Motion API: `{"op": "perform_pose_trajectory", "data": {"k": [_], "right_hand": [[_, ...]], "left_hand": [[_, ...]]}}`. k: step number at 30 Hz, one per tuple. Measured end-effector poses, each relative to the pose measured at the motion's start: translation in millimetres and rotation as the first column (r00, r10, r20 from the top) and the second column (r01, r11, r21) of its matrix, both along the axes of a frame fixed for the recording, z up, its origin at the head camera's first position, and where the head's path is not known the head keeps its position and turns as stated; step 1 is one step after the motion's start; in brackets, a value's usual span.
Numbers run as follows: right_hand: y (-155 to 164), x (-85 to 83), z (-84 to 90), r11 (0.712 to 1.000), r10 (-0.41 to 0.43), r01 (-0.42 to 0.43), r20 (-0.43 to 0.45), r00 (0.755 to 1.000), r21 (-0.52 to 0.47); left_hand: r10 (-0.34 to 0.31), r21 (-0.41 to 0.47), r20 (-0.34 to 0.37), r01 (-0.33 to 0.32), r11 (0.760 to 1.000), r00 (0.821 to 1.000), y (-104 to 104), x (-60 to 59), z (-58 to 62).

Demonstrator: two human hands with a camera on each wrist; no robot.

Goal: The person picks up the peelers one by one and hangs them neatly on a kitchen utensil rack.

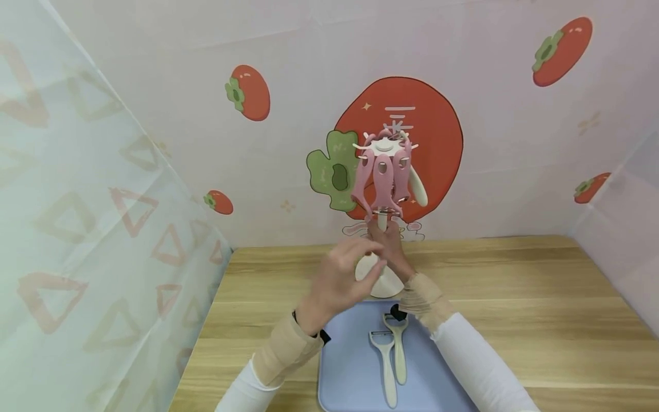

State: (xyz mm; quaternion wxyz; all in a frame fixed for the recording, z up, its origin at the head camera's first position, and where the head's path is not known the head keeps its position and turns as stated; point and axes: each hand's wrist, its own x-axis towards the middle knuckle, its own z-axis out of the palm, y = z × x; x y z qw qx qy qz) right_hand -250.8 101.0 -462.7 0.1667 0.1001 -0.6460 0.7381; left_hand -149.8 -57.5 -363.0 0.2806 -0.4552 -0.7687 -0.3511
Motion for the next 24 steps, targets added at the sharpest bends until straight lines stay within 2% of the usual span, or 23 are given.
{"op": "perform_pose_trajectory", "data": {"k": [4, 8, 12, 15, 19, 22, 24], "right_hand": [[1.0, 0.1, 2.1, 1.000, 0.030, -0.030, 0.000, 1.000, 0.006], [1.9, -0.5, 0.8, 0.998, 0.054, -0.053, -0.025, 0.998, 0.034], [1.7, -1.1, -0.9, 0.997, 0.065, -0.063, -0.043, 0.997, 0.051], [1.3, -1.4, -1.0, 0.997, 0.068, -0.066, -0.030, 0.997, 0.048], [1.2, -0.7, -0.7, 0.997, 0.071, -0.070, -0.006, 0.997, 0.040], [1.5, -0.7, 0.0, 0.997, 0.071, -0.071, -0.005, 0.997, 0.036], [1.9, -1.4, 0.9, 0.997, 0.070, -0.069, -0.008, 0.998, 0.033]], "left_hand": [[0.004, -0.096, 0.022, -0.002, 0.995, 1.000, 4.5, 11.8, -25.4], [-0.009, -0.155, 0.037, 0.014, 0.988, 0.999, 6.3, 20.9, -48.7], [-0.033, -0.215, 0.100, 0.054, 0.975, 0.994, 4.1, 30.4, -68.1], [-0.037, -0.279, 0.147, 0.077, 0.957, 0.988, -0.5, 38.0, -82.4], [-0.052, -0.383, 0.179, 0.118, 0.916, 0.982, -7.3, 46.8, -99.9], [-0.095, -0.475, 0.191, 0.177, 0.862, 0.977, -10.7, 51.4, -110.1], [-0.125, -0.541, 0.175, 0.201, 0.817, 0.977, -11.9, 53.7, -115.9]]}}
